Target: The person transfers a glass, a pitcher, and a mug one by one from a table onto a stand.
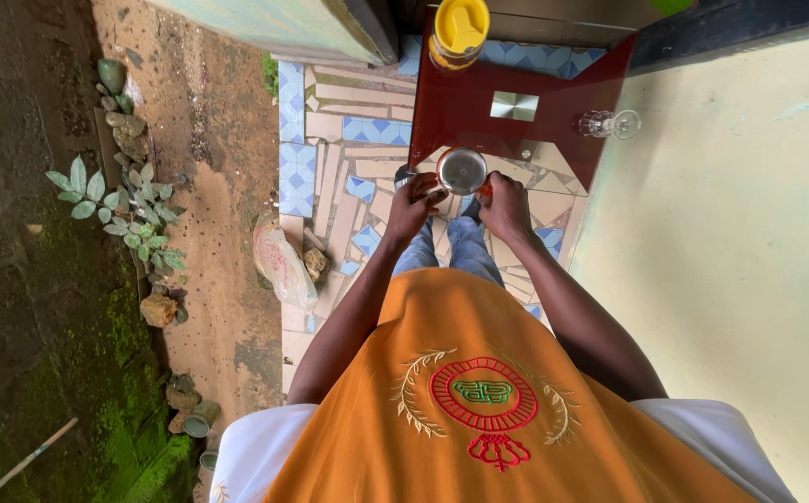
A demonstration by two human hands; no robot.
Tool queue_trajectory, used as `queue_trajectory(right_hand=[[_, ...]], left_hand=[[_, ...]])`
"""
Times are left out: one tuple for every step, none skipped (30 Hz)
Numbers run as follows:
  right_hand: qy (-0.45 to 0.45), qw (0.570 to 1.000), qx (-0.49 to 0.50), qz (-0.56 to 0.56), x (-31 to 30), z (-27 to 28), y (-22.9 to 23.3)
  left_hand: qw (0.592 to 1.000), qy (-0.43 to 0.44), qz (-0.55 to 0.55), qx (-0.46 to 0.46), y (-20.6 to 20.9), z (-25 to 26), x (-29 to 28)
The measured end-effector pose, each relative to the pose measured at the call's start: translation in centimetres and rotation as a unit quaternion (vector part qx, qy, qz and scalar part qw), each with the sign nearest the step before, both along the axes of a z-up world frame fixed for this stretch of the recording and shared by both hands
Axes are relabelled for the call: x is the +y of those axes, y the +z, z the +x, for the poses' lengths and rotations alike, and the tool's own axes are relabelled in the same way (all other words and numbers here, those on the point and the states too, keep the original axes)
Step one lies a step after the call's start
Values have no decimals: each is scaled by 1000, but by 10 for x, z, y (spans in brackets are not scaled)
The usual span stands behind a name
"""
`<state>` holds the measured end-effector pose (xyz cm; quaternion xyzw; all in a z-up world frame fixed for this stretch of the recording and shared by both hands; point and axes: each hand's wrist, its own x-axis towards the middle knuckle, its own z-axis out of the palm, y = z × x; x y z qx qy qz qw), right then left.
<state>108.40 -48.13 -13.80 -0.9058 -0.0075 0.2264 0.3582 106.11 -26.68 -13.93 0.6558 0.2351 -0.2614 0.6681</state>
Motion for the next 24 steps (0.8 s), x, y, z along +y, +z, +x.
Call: queue_trajectory(right_hand=[[4,1000,3,0,5,4,-11],[-1,1000,12,-13,10,9,-23],[-6,999,21,-26,14,14,-35],[-2,999,23,-26,18,17,-47],[-3,999,20,-38,22,20,-59],[-4,999,17,-50,27,25,-71],[0,999,20,-49,30,29,-82],[-8,999,29,-43,33,35,-92],[-15,998,39,-37,36,40,-102],[-12,998,42,-36,39,45,-112],[-19,999,36,-34,41,50,-122],[-27,999,32,-32,44,54,-131],[-24,999,35,-31,45,58,-141],[-23,999,31,-33,46,63,-151],[-23,999,27,-34,47,68,-160],[-21,999,28,-33,49,73,-170],[-24,998,23,-47,51,78,-179],[-26,998,19,-61,52,82,-188],[-24,998,21,-60,53,85,-196],[-23,998,24,-59,52,89,-202],[-23,998,28,-57,52,93,-209],[-23,998,28,-56,54,97,-214],[-30,998,28,-49,55,100,-219],[-36,998,28,-42,55,103,-223]], left_hand=[[1000,-6,12,12,-4,0,4],[999,-11,23,24,-9,1,7],[999,-8,22,27,-15,2,11],[999,-1,32,38,-21,3,13],[998,6,42,49,-28,3,15],[998,9,43,51,-35,3,18],[995,-8,71,65,-43,4,20],[992,-26,98,79,-53,5,22],[991,-22,99,81,-62,5,23],[993,-31,108,28,-71,4,25],[992,-41,117,-26,-80,3,26],[992,-38,118,-22,-87,4,26],[992,-39,120,-19,-93,7,24],[991,-39,123,-18,-97,10,23],[991,-37,124,-16,-99,13,22],[992,-37,122,-7,-100,16,21],[992,-38,120,3,-99,19,20],[992,-36,121,5,-97,20,20],[990,-47,130,8,-96,21,19],[989,-58,138,8,-94,22,18],[989,-58,139,9,-93,22,16],[990,-51,127,19,-92,21,15],[992,-45,115,30,-91,21,16],[992,-45,115,31,-92,19,15]])
